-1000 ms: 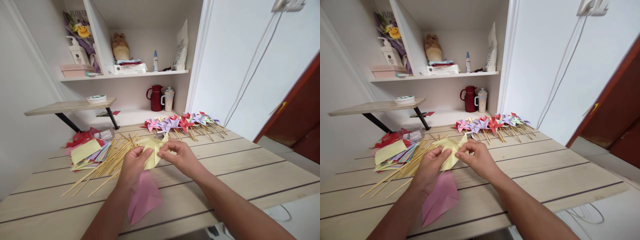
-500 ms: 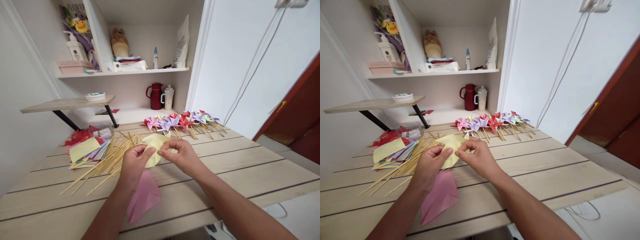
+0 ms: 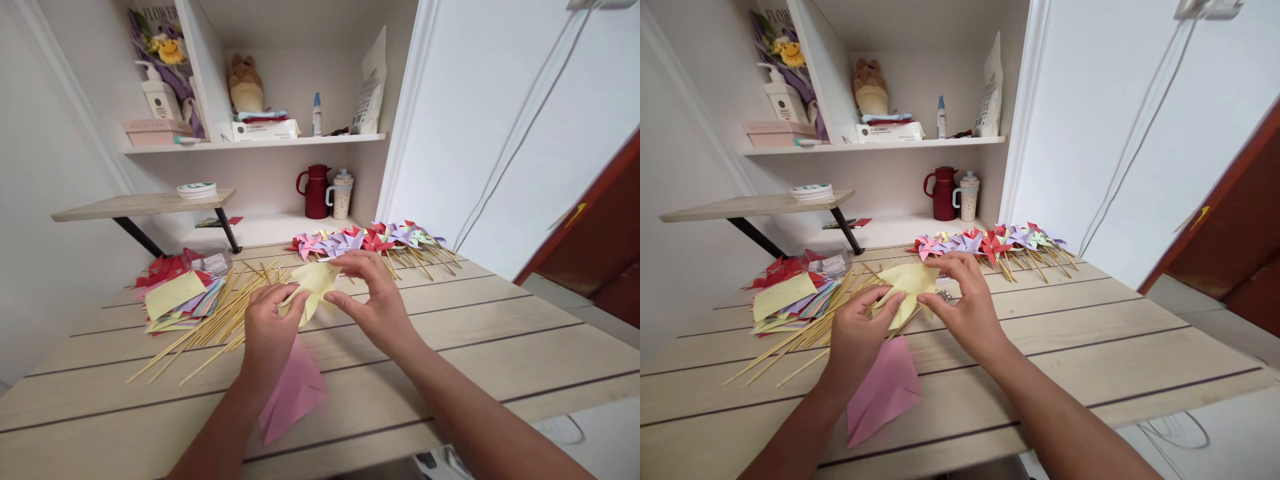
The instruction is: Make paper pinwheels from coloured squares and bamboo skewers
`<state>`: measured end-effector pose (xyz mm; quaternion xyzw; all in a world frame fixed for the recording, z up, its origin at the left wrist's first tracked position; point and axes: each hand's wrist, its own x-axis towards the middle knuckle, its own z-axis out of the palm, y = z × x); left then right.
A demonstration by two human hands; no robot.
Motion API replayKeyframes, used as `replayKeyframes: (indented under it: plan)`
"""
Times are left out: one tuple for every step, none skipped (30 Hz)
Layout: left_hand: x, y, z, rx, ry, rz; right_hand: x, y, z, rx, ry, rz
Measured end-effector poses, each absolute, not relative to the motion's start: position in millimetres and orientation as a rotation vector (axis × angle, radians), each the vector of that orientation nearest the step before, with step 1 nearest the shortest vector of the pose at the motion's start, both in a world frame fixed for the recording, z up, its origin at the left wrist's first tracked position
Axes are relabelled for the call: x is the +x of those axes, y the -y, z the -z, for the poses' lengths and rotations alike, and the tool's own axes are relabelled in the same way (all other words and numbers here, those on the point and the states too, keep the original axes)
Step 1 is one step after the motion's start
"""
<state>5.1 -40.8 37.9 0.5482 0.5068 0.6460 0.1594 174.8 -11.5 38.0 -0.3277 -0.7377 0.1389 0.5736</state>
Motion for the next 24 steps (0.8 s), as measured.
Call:
replayKeyframes:
  plan:
    - [4.6, 39.9, -36.7, 1.615, -1.453, -1.872, 174.8, 13.2, -39.1, -0.764, 1.731, -0.257]
    - [4.2, 39.1, -35.5, 1.66, -1.445, -1.886, 174.7, 14.8, -40.0, -0.763, 1.734, -0.199]
    - [3.8, 38.3, -34.4, 1.699, -1.429, -1.897, 174.5, 16.2, -40.7, -0.766, 1.737, -0.152]
    - [3.5, 37.6, -33.5, 1.731, -1.41, -1.898, 174.2, 17.3, -40.9, -0.77, 1.736, -0.116]
    - [3.3, 37.0, -32.8, 1.755, -1.394, -1.894, 173.7, 18.0, -40.8, -0.77, 1.739, -0.089]
    - [3.1, 36.7, -32.2, 1.777, -1.383, -1.887, 173.3, 18.2, -40.2, -0.768, 1.749, -0.067]
    - [2.9, 36.5, -31.8, 1.803, -1.375, -1.874, 172.8, 17.9, -39.3, -0.768, 1.767, -0.05]
    - [2.8, 36.4, -31.5, 1.838, -1.373, -1.859, 172.4, 17.2, -38.2, -0.77, 1.791, -0.035]
    - [2.7, 36.4, -31.1, 1.887, -1.375, -1.839, 171.9, 16.3, -37.0, -0.773, 1.819, -0.024]
    - [2.6, 36.6, -30.7, 1.951, -1.381, -1.818, 171.5, 15.2, -35.8, -0.777, 1.844, -0.018]
    - [2.5, 36.7, -30.2, 2.027, -1.392, -1.795, 171.2, 14.1, -34.7, -0.78, 1.864, -0.017]
    - [2.4, 37.0, -29.9, 2.104, -1.405, -1.773, 171.0, 13.1, -33.8, -0.78, 1.878, -0.018]
    - [2.3, 37.2, -29.6, 2.174, -1.418, -1.755, 171.0, 12.2, -33.2, -0.776, 1.889, -0.02]
    - [2.2, 37.4, -29.4, 2.231, -1.427, -1.745, 171.1, 11.5, -32.8, -0.771, 1.896, -0.022]
    - [2.1, 37.6, -29.3, 2.271, -1.432, -1.739, 171.4, 11.0, -32.7, -0.766, 1.901, -0.023]
    - [2.1, 37.8, -29.2, 2.295, -1.433, -1.734, 171.9, 10.6, -32.8, -0.764, 1.904, -0.024]
    - [2.2, 37.8, -29.1, 2.304, -1.431, -1.729, 172.4, 10.4, -33.1, -0.764, 1.907, -0.026]
    - [2.4, 37.8, -29.0, 2.306, -1.429, -1.724, 172.9, 10.4, -33.5, -0.762, 1.909, -0.029]
    - [2.7, 37.6, -28.7, 2.306, -1.433, -1.718, 173.3, 10.5, -34.1, -0.759, 1.912, -0.035]
    - [3.1, 37.5, -28.2, 2.306, -1.439, -1.716, 173.7, 10.6, -34.7, -0.752, 1.916, -0.045]
    - [3.7, 37.4, -27.7, 2.306, -1.446, -1.718, 173.9, 10.9, -35.4, -0.74, 1.921, -0.062]
    - [4.4, 37.6, -27.4, 2.304, -1.45, -1.725, 174.1, 11.2, -36.1, -0.729, 1.924, -0.086]
    - [5.3, 38.2, -27.3, 2.291, -1.45, -1.742, 174.2, 11.5, -36.9, -0.723, 1.921, -0.12]
    - [6.4, 39.2, -27.6, 2.256, -1.445, -1.763, 174.3, 11.8, -37.5, -0.724, 1.911, -0.165]
